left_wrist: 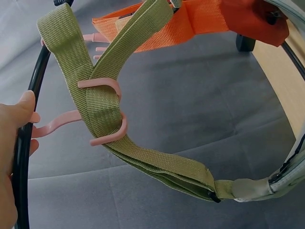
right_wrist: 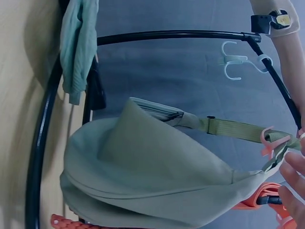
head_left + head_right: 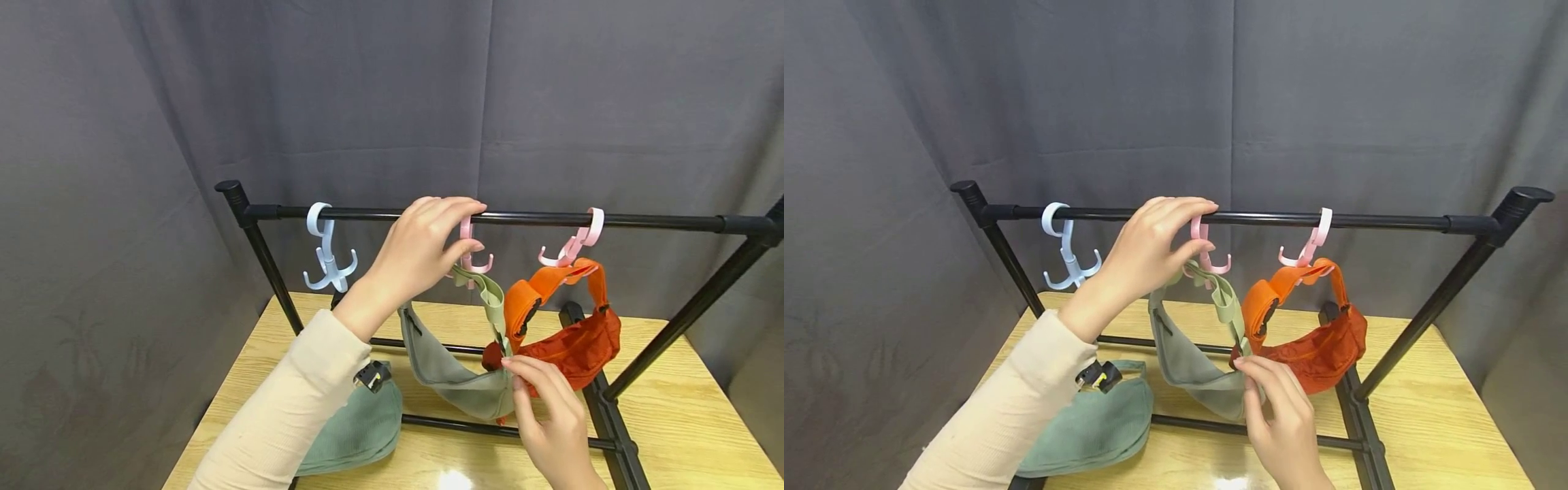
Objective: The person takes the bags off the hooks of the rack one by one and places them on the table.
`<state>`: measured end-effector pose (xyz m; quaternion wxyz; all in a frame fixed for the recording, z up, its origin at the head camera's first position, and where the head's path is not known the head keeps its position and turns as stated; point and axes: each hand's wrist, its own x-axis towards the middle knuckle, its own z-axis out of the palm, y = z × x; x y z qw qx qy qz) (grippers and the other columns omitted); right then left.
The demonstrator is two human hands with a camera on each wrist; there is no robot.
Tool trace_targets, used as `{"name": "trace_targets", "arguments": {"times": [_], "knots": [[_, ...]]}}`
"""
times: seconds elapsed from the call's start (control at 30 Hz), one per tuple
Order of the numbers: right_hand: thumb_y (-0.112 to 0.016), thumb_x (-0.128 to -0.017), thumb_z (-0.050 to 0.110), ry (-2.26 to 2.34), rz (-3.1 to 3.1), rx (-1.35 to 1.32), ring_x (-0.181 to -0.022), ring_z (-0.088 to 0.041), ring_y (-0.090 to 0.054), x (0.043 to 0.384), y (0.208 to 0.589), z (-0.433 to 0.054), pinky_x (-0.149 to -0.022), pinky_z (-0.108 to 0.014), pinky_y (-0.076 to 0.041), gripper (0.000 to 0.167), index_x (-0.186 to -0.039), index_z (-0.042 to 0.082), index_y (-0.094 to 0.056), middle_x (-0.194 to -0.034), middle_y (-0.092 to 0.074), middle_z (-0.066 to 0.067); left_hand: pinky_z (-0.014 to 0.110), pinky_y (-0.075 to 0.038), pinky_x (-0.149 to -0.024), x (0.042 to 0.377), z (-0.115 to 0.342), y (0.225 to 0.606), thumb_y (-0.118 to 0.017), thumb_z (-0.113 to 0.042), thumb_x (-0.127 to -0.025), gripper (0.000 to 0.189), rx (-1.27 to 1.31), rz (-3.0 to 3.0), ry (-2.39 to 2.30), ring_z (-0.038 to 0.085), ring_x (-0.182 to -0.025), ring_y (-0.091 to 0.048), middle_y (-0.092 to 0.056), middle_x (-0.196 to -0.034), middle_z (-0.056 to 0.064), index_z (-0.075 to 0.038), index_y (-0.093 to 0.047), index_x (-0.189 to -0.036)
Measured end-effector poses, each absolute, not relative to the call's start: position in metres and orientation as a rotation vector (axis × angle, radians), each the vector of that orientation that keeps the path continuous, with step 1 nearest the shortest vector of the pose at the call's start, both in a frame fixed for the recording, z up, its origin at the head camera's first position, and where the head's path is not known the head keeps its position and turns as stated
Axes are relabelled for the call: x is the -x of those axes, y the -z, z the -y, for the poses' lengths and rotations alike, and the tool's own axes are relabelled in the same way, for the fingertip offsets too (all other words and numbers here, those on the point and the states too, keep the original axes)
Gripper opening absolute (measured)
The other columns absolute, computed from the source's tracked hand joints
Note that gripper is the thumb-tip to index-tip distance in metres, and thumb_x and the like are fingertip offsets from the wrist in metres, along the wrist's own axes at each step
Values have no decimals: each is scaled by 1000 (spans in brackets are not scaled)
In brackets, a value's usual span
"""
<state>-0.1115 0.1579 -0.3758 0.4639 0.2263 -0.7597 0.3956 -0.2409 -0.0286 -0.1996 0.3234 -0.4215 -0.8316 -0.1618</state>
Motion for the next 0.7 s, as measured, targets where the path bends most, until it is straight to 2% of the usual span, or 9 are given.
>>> {"name": "trace_targets", "arguments": {"times": [0.17, 0.37, 0.7], "knots": [[-53, -103, 23, -965, 1860, -534, -100, -15, -62, 115, 369, -156, -91, -12, -43, 31, -107, 0, -72, -104, -69, -15, 24, -29, -111, 241, 30, 200, -71, -33, -92, 44, 1108, 2182, 442, 16, -117, -59, -64, -130, 0, -11, -65, -129], [-58, -97, 7, -975, 1868, -497, -102, -17, -62, 118, 360, -155, -94, -14, -44, 19, -109, 0, -72, -106, -69, -15, 23, -32, -109, 242, 29, 200, -73, -32, -91, 42, 1114, 2152, 468, 16, -116, -60, -65, -127, 0, -11, -66, -127], [-65, -84, -10, -986, 1860, -454, -103, -15, -62, 129, 348, -155, -92, -14, -44, 27, -110, -1, -71, -107, -69, -14, 23, -33, -108, 243, 28, 200, -73, -32, -90, 42, 1114, 2131, 472, 16, -115, -61, -66, -126, 0, -11, -66, -126]]}}
